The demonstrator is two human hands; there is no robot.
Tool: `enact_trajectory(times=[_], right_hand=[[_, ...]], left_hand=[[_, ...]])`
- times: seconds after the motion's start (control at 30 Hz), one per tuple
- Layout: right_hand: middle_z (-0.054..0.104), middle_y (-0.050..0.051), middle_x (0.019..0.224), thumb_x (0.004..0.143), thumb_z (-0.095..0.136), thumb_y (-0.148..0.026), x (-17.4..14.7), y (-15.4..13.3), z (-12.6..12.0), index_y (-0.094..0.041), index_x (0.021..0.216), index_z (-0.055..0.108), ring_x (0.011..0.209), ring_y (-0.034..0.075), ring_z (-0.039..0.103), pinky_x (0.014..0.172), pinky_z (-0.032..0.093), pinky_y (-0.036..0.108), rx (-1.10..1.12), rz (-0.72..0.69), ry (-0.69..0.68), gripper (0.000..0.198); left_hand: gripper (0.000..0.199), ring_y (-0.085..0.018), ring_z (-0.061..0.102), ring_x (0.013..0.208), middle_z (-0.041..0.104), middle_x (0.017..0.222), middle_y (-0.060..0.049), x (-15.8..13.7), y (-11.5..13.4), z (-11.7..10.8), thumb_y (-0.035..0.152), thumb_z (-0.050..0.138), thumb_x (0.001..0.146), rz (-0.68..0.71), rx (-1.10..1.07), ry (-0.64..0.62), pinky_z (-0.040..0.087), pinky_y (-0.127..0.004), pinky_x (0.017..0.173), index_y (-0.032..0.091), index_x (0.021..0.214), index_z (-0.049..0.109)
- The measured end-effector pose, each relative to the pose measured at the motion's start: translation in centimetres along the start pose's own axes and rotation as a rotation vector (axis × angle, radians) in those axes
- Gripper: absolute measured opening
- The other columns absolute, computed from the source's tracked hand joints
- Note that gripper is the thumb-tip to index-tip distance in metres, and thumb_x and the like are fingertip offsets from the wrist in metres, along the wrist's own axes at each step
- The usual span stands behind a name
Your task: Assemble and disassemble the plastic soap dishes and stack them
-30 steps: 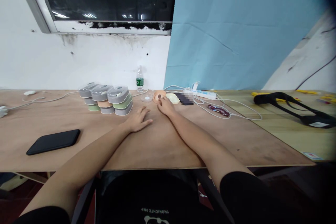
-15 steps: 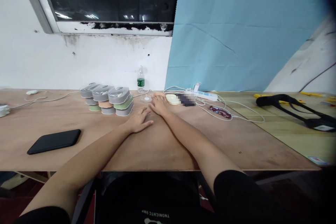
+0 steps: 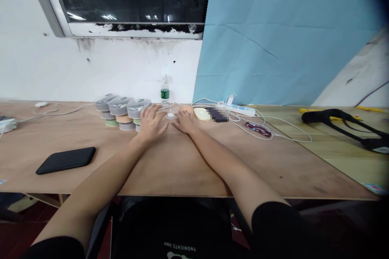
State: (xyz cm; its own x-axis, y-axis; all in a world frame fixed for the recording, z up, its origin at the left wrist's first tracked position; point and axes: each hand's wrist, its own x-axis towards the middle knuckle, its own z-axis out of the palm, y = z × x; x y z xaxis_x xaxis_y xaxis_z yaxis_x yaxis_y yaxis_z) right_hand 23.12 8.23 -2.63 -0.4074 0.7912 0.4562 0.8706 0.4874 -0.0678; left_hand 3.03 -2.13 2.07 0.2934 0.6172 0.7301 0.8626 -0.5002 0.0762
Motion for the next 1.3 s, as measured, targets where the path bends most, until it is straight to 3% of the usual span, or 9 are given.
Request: enact_trajectory(times=[0.13,0.27,0.43,0.6,0.77,0.93,1.07,1.17,1.3], right_hand=[[0.046,0.014,0.138,0.086,0.051,-0.054,0.2,0.0,0.6,-0.020,0.132,0.052,0.127,0.029,0.036,0.105,0.024,0.046,0.024,-0.027,0.025,0.057],[0.045,0.013,0.139,0.086,0.053,-0.052,0.3,-0.1,0.7,-0.019,0.127,0.056,0.126,0.030,0.037,0.105,0.025,0.046,0.012,-0.045,0.009,0.053],[0.046,0.013,0.138,0.085,0.054,-0.048,0.1,-0.3,0.3,-0.019,0.126,0.056,0.125,0.029,0.038,0.104,0.028,0.044,0.025,-0.070,0.027,0.051],[0.054,0.012,0.128,0.087,0.052,-0.037,0.3,-0.5,-0.1,-0.016,0.127,0.054,0.119,0.025,0.043,0.103,0.030,0.038,0.098,-0.104,0.123,0.044],[0.059,0.010,0.119,0.084,0.056,-0.028,0.4,0.9,-0.3,-0.018,0.119,0.059,0.112,0.023,0.047,0.099,0.033,0.034,0.127,-0.046,0.087,0.037],[0.062,0.010,0.114,0.087,0.052,-0.031,-0.2,3.3,-0.3,-0.017,0.112,0.063,0.110,0.023,0.049,0.097,0.035,0.034,0.145,0.073,0.171,0.030],[0.061,0.011,0.113,0.085,0.053,-0.030,-1.0,4.0,-0.6,-0.016,0.108,0.064,0.108,0.024,0.049,0.096,0.037,0.035,0.131,0.115,0.241,0.029],[0.061,0.011,0.113,0.086,0.051,-0.029,-1.2,3.5,-0.8,-0.016,0.109,0.064,0.110,0.024,0.048,0.098,0.036,0.035,0.130,0.071,0.249,0.029],[0.062,0.010,0.111,0.090,0.045,-0.028,-0.9,2.4,-0.8,-0.017,0.108,0.064,0.110,0.023,0.049,0.099,0.035,0.035,0.160,0.049,0.256,0.028]], left_hand=[[0.054,-0.035,0.016,0.142,0.029,0.151,-0.012,0.4,-2.2,-1.2,0.047,0.056,0.083,-0.242,0.154,0.193,0.008,-0.057,0.112,0.023,0.130,0.049],[0.067,-0.039,0.019,0.140,0.034,0.148,-0.015,0.3,-4.2,-1.4,0.049,0.060,0.078,-0.336,0.142,0.145,0.001,-0.061,0.110,0.022,0.137,0.041],[0.054,-0.036,0.032,0.134,0.046,0.140,-0.011,0.2,-4.7,-1.1,0.044,0.058,0.080,-0.266,0.117,0.106,0.005,-0.061,0.111,0.027,0.131,0.049],[0.053,-0.033,0.036,0.132,0.050,0.135,-0.011,0.0,-2.9,-0.5,0.045,0.057,0.081,0.000,-0.045,0.000,0.026,-0.052,0.110,0.025,0.129,0.051],[0.056,-0.030,0.042,0.127,0.051,0.133,-0.011,-0.5,-0.3,1.1,0.046,0.059,0.079,0.223,-0.208,-0.135,0.033,-0.048,0.108,0.024,0.130,0.051],[0.057,-0.030,0.043,0.126,0.050,0.133,-0.012,-0.9,0.3,1.8,0.048,0.059,0.079,0.234,-0.241,-0.227,0.035,-0.048,0.106,0.023,0.129,0.051],[0.066,-0.030,0.044,0.124,0.049,0.133,-0.013,-1.2,-0.3,2.3,0.062,0.064,0.072,0.247,-0.294,-0.337,0.037,-0.045,0.105,0.022,0.123,0.054],[0.079,-0.034,0.039,0.130,0.042,0.139,-0.016,-1.5,-0.6,3.1,0.068,0.065,0.067,0.112,-0.300,-0.356,0.034,-0.048,0.107,0.019,0.126,0.050],[0.084,-0.033,0.048,0.123,0.048,0.134,-0.016,-1.6,-1.0,3.9,0.067,0.061,0.071,-0.061,-0.345,-0.420,0.040,-0.048,0.102,0.018,0.135,0.041]])
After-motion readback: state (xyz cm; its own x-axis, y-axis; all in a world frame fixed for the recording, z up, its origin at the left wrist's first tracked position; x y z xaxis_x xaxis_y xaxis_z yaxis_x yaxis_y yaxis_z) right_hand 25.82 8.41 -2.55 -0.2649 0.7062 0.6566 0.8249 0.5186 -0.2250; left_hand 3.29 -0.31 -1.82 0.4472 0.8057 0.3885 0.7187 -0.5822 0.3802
